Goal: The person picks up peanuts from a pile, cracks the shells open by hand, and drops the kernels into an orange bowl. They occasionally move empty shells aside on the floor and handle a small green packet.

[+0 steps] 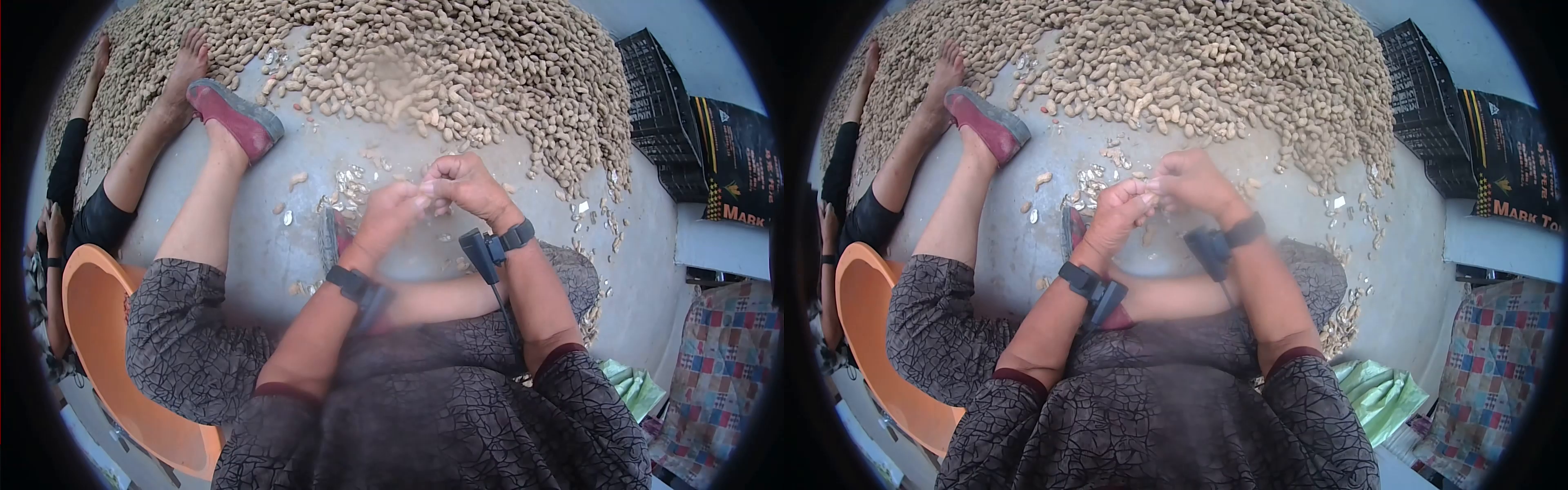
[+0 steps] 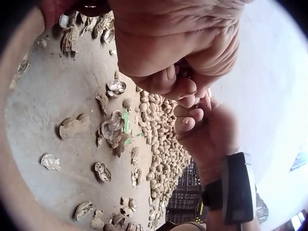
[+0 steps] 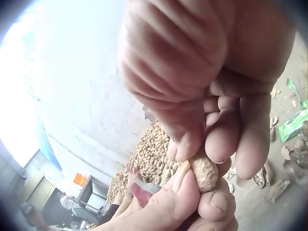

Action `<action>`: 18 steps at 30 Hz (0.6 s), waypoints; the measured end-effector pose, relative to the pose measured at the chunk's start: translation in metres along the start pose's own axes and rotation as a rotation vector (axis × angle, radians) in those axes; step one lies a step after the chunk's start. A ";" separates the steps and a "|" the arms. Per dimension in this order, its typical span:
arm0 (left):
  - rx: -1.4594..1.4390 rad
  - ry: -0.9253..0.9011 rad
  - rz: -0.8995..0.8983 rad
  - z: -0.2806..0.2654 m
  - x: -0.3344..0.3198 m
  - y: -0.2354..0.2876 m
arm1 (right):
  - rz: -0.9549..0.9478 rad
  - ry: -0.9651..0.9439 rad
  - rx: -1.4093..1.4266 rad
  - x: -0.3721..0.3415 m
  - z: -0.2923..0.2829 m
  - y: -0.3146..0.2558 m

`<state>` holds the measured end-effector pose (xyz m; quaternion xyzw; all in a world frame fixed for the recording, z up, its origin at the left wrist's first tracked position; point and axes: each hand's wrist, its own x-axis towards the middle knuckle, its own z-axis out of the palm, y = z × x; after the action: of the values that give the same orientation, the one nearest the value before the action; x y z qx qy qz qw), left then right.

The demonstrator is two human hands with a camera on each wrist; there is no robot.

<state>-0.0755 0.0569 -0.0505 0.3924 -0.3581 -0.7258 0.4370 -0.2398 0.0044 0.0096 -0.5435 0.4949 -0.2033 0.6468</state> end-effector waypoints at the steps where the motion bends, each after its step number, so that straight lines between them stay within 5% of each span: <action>1: 0.000 -0.001 -0.001 -0.001 0.000 0.000 | -0.004 -0.001 0.011 -0.001 0.000 0.000; 18: -0.187 0.018 -0.089 -0.003 -0.003 0.004 | -0.041 0.011 0.067 -0.004 0.002 -0.002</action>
<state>-0.0703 0.0572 -0.0479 0.3719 -0.2671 -0.7713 0.4420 -0.2398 0.0079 0.0128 -0.5304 0.4801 -0.2361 0.6576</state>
